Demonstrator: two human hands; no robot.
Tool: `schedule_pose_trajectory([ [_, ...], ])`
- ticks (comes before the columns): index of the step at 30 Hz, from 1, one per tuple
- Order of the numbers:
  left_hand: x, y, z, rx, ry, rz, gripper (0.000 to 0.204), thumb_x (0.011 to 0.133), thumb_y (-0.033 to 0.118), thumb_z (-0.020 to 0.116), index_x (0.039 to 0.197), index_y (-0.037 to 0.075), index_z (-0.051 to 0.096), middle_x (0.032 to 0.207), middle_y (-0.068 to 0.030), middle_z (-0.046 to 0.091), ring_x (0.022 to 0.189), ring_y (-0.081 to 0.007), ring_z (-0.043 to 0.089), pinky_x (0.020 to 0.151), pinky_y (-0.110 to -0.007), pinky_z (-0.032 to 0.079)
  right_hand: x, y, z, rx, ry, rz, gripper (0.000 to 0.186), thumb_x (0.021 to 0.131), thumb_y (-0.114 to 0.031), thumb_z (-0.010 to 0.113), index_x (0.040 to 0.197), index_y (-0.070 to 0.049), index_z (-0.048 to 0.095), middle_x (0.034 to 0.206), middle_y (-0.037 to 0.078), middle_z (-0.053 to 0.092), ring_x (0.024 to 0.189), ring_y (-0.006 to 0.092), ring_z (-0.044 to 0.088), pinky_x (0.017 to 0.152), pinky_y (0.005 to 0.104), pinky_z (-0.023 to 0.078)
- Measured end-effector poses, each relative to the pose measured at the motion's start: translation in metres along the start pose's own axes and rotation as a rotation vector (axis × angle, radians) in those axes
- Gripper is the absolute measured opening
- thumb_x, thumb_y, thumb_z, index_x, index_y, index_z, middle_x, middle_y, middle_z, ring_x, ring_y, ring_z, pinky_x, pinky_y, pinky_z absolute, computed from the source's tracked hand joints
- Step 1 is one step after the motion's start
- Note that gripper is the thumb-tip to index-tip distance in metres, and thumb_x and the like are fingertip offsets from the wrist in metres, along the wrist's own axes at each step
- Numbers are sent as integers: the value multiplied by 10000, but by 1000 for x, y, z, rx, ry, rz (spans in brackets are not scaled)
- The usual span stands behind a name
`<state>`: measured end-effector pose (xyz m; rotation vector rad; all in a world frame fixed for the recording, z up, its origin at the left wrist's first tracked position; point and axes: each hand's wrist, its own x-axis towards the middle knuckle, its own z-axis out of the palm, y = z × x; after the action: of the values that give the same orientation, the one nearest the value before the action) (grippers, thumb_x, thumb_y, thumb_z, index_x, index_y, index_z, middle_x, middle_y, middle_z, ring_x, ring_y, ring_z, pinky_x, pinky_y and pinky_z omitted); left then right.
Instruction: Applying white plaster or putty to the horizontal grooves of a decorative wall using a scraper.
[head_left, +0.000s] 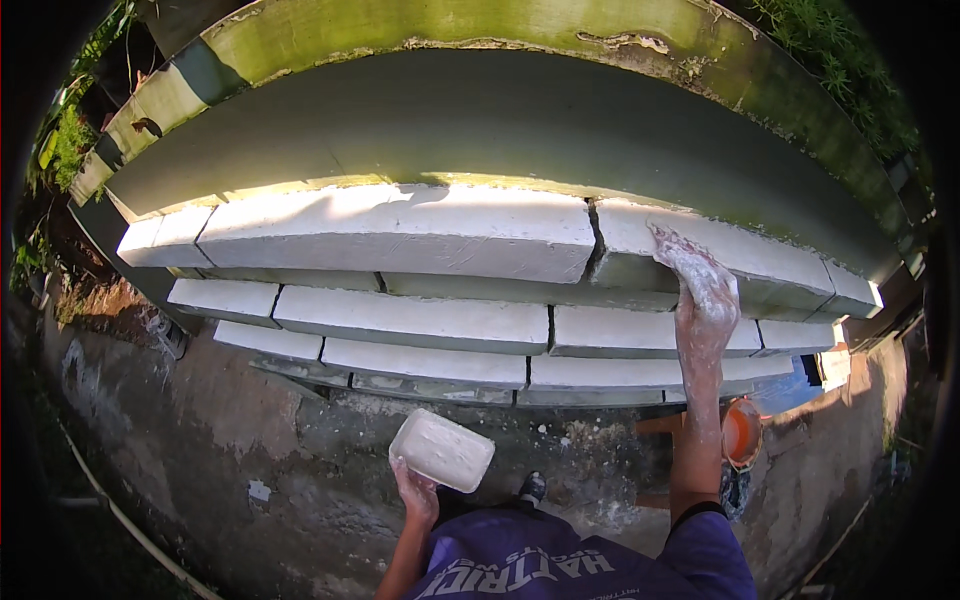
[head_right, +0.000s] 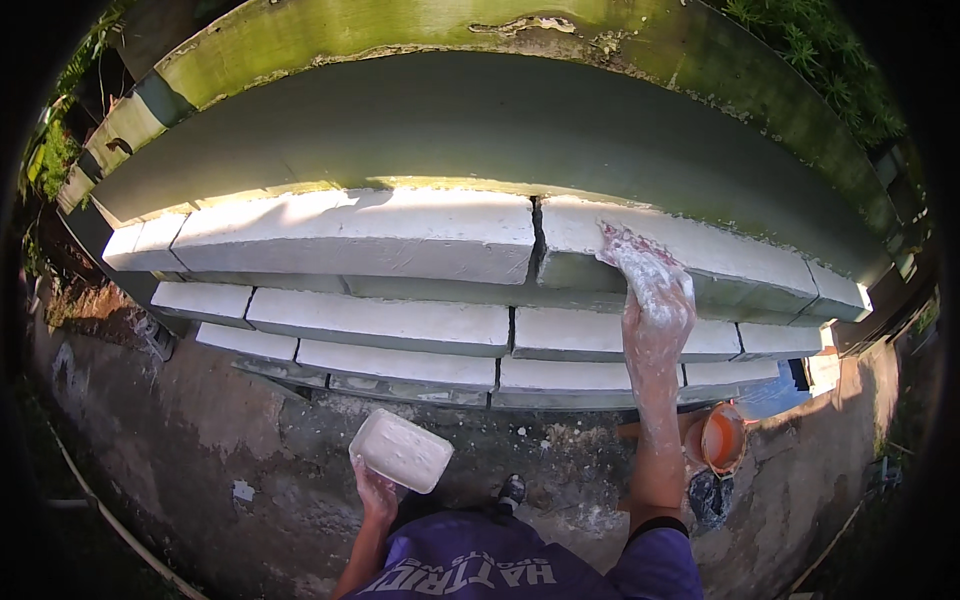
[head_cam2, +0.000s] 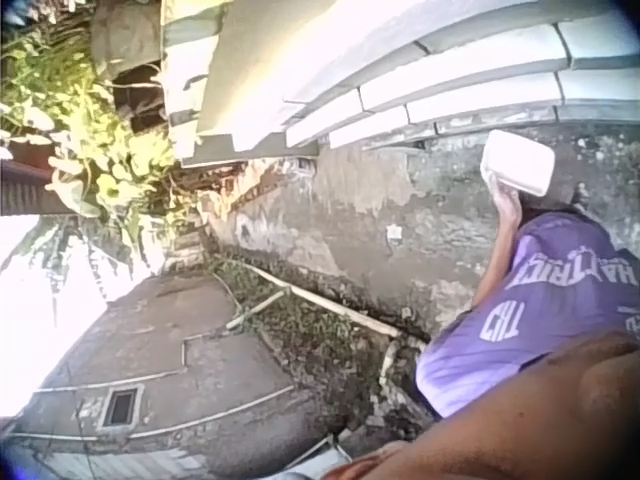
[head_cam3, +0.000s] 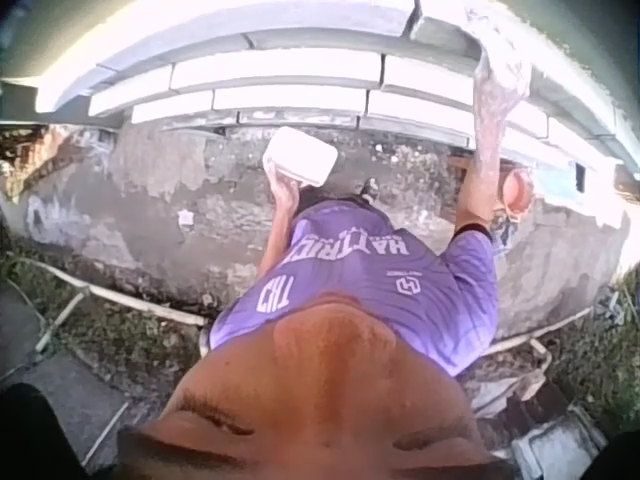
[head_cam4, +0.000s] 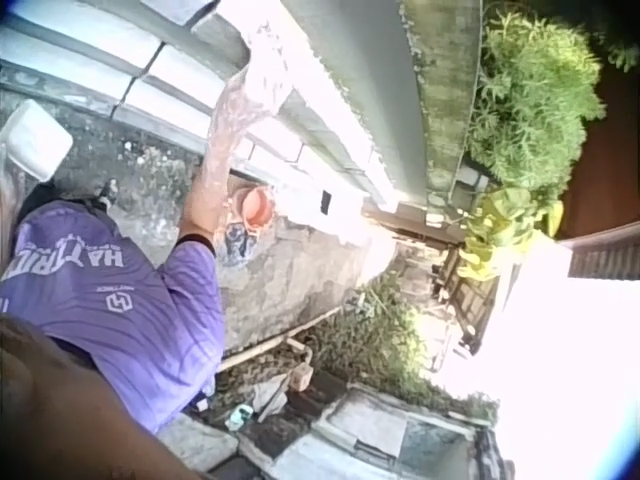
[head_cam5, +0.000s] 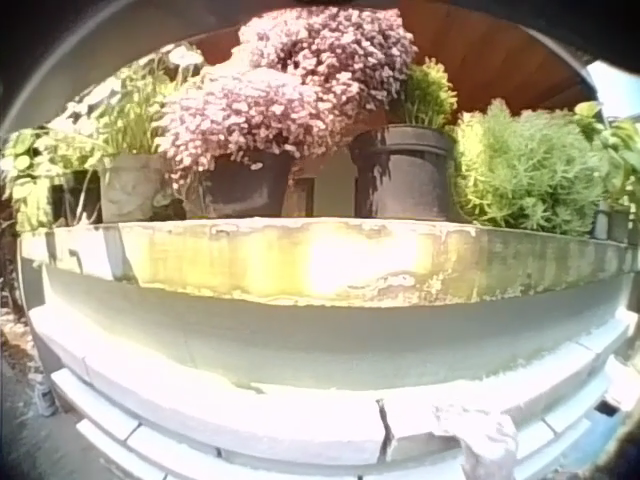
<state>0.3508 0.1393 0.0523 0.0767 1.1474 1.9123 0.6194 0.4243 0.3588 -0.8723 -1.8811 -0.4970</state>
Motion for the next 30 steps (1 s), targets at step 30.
schedule_pose_trajectory([
  [30, 21, 15, 50, 243, -476, -469, 519, 948, 466, 463, 1339, 127, 426, 1238, -25, 567, 1008, -162, 591, 711, -272, 458, -221, -224, -24, 326, -695, 1017, 267, 927, -160, 486, 1154, -48, 399, 754, 266, 623, 784, 487, 606, 647, 574, 466],
])
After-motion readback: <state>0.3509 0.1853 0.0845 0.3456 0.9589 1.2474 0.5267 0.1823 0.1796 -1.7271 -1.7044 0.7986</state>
